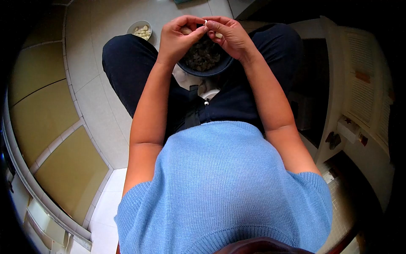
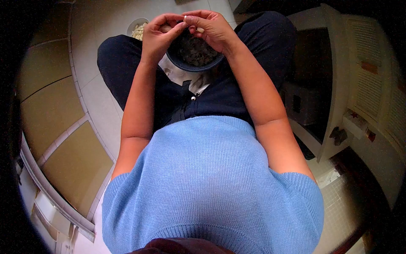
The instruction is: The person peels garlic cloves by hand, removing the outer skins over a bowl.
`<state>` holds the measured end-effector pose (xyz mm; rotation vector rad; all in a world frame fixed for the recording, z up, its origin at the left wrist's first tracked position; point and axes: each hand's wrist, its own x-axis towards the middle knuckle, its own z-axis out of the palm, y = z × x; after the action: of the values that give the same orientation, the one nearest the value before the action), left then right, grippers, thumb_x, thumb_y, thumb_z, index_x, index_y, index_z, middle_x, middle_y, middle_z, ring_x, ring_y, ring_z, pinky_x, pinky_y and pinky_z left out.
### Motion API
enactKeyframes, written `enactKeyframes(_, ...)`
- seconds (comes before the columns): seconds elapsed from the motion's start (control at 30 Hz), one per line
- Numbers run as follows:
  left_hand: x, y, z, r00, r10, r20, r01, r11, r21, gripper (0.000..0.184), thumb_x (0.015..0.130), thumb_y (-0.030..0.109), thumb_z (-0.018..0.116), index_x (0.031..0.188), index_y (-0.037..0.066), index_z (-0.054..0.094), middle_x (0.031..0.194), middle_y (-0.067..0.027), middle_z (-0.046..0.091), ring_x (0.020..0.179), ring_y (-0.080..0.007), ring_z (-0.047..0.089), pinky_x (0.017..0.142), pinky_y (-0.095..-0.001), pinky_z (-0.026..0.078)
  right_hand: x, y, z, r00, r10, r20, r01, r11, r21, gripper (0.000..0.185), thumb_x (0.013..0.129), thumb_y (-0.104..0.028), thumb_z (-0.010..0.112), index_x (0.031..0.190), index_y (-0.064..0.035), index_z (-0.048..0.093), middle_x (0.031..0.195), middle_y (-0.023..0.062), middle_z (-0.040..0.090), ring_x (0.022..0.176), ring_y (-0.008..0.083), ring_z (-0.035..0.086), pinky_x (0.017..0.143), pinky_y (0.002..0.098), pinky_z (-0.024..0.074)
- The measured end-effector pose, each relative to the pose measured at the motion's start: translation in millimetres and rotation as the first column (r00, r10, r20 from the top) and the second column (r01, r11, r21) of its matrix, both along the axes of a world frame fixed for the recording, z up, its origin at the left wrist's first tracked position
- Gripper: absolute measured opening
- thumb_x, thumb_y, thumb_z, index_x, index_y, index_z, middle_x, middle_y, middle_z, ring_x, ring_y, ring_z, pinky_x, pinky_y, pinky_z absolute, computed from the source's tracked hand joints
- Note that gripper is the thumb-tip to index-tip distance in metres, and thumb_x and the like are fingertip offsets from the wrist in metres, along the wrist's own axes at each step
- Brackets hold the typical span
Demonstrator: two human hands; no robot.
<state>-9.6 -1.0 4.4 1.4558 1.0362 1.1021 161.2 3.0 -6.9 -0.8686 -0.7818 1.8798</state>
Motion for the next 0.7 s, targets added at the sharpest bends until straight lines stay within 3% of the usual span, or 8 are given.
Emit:
enactKeyframes(0.2,-0.1,2.6,-4.9,0.994,0.019,-0.111,-0.005,0.992,0.129,0.015,0.078,0.006,0.068,0.092,0.001,0.066,0.079,0.0011,0.063,0.067,-0.0030,0.053,0.061,-0.0156,0.042,1.2,0.6,-0.9,1.000,-0.017,-0.003,0.017,1.000,-0.007,0.022,0.081,-0.013,0.067,0.099,-0.0018,0.063,0.082,0.0034,0.063,0.070,0.0080,0.055,0.064,0.0185,0.0462)
enactKeyframes(0.27,0.9,3.5,-4.6,0.983,0.063,-0.173,-0.010,0.958,0.288,0.011,0.078,0.006,0.068,0.088,0.001,0.066,0.077,-0.0007,0.062,0.068,-0.0051,0.054,0.061,-0.0175,0.043,1.0,0.6,-1.6,1.000,-0.030,-0.010,0.030,1.000,-0.004,0.022,0.081,-0.012,0.066,0.099,-0.0016,0.063,0.083,0.0037,0.063,0.069,0.0083,0.055,0.062,0.0184,0.0463)
enactKeyframes(0.7,2.4,1.2,-8.8,0.977,0.108,-0.182,-0.072,0.979,0.191,0.012,0.080,0.010,0.066,0.086,-0.001,0.065,0.075,0.0003,0.063,0.066,-0.0033,0.055,0.061,-0.0171,0.044,0.6,2.1,-1.7,0.998,-0.059,-0.023,0.060,0.998,0.023,0.020,0.083,-0.008,0.063,0.101,0.0002,0.062,0.084,0.0046,0.063,0.066,0.0069,0.055,0.057,0.0167,0.0444)
